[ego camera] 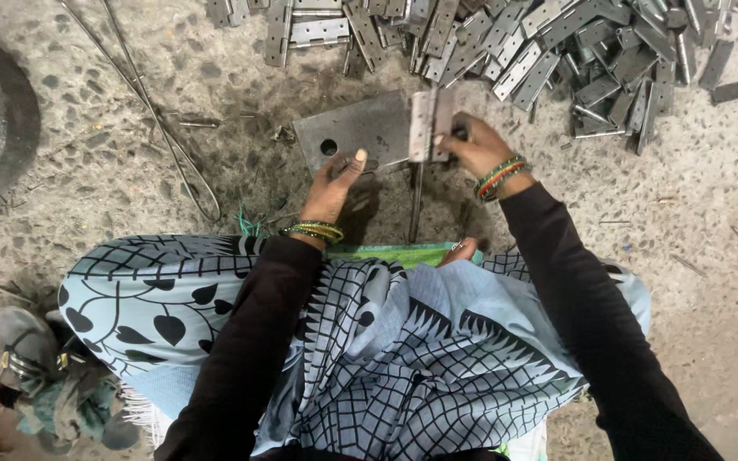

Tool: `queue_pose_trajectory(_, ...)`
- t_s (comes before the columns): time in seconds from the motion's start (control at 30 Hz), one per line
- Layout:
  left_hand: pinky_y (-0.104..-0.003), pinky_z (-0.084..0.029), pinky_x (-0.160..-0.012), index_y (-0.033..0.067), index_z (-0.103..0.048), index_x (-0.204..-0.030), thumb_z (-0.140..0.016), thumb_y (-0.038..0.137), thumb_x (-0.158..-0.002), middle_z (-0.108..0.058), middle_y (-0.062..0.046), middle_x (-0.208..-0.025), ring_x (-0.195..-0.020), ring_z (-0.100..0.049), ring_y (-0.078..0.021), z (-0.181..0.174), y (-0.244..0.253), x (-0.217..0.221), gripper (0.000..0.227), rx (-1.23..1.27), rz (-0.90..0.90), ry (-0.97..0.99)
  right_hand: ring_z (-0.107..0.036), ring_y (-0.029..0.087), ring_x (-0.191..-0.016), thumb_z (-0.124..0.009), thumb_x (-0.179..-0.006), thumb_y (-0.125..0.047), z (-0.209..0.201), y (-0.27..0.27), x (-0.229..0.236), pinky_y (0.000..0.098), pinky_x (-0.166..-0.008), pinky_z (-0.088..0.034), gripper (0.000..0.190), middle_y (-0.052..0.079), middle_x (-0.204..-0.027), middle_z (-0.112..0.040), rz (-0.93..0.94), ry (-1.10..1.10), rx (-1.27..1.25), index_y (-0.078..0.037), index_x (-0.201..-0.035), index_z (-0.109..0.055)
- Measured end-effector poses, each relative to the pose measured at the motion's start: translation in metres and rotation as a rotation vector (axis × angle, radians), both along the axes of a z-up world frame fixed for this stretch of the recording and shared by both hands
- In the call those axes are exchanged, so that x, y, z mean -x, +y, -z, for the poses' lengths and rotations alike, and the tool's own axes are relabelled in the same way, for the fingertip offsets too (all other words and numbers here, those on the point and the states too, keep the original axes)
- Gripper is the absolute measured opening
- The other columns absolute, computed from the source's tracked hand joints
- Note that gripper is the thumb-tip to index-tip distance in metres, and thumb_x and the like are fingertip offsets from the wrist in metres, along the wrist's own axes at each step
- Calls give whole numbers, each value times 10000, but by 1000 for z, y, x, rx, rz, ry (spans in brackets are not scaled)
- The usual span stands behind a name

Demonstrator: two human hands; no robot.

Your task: The person sits on the floor and repeatedly picks up metal hinge components, aligns them on a metal block, and uses a metal rod to press or adjust them. Finished pieces are placed into a nearby bucket.

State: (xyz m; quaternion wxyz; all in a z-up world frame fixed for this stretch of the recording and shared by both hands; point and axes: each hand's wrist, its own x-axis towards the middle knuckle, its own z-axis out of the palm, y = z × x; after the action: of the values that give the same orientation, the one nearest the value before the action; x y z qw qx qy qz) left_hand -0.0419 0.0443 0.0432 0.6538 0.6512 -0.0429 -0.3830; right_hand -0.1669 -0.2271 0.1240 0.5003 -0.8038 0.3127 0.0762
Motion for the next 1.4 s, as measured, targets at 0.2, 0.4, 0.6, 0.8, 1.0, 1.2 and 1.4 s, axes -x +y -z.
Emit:
queue_pose_trajectory(0.2,-462,-570,-879,7,-541,-1331,-764,321,-863,-666,-163,-1204,-1072,-667,-302,-40,5,4,606,372,-172,436,-661,326,-869,-598,-1059,-318,8,2,-55,423,-756,-533,332,188,-1050,-655,-290,164,601,-33,-1222,-646)
queue_pose_trajectory(0.4,-382,-585,-849,6,-721,-1143,-721,146,-900,-777,-103,-1062,-952,-736,-234,-11,2,-1,280,334,-169,157,-527,389,-1217,-754,-711,-161,54,-75,-72,558,-903,-431,724,216,-1337,-551,-423,-175,1308,-29,-1397,-564)
queue_pose_trajectory(0.6,-372,-566,-842,2,-733,-1096,-744,196,-874,-772,-92,-1018,-907,-721,-208,10,-4,12,296,285,-29,169,-562,405,-1137,-867,-720,-294,75,-66,-29,578,-878,-449,702,222,-1214,-601,-388,253,1115,-26,-1307,-590)
queue_pose_trajectory(0.8,-332,-505,-892,21,-721,-1129,-813,298,-829,-745,-69,-1054,-958,-671,-177,-6,0,12,419,199,-97,70,-727,315,-877,-878,-852,-325,42,-27,10,429,-830,-581,369,148,-966,-734,-58,-50,688,-50,-1035,-712)
queue_pose_trajectory(1.0,-313,-500,-905,21,-725,-1125,-806,342,-833,-746,-53,-1058,-977,-665,-162,6,-2,10,442,216,-68,-3,-745,321,-1067,-725,-1026,-214,-16,37,6,425,-949,-614,403,182,-1187,-702,127,-742,694,-35,-1344,-554)
queue_pose_trajectory(1.2,-328,-520,-735,9,-750,-1036,-861,390,-791,-735,-33,-928,-808,-642,-156,32,-14,13,467,162,-104,-34,-613,481,-1140,-626,-923,-142,23,116,0,504,-859,-546,465,328,-1381,-534,-225,-163,930,-97,-1382,-568)
queue_pose_trajectory(1.4,-364,-531,-659,-9,-775,-933,-867,478,-766,-753,-81,-832,-708,-652,-153,39,-14,10,524,-84,-7,-158,-605,485,-1118,-652,-886,-188,32,129,5,530,-958,-510,517,253,-1351,-560,-254,-284,766,-78,-1384,-570)
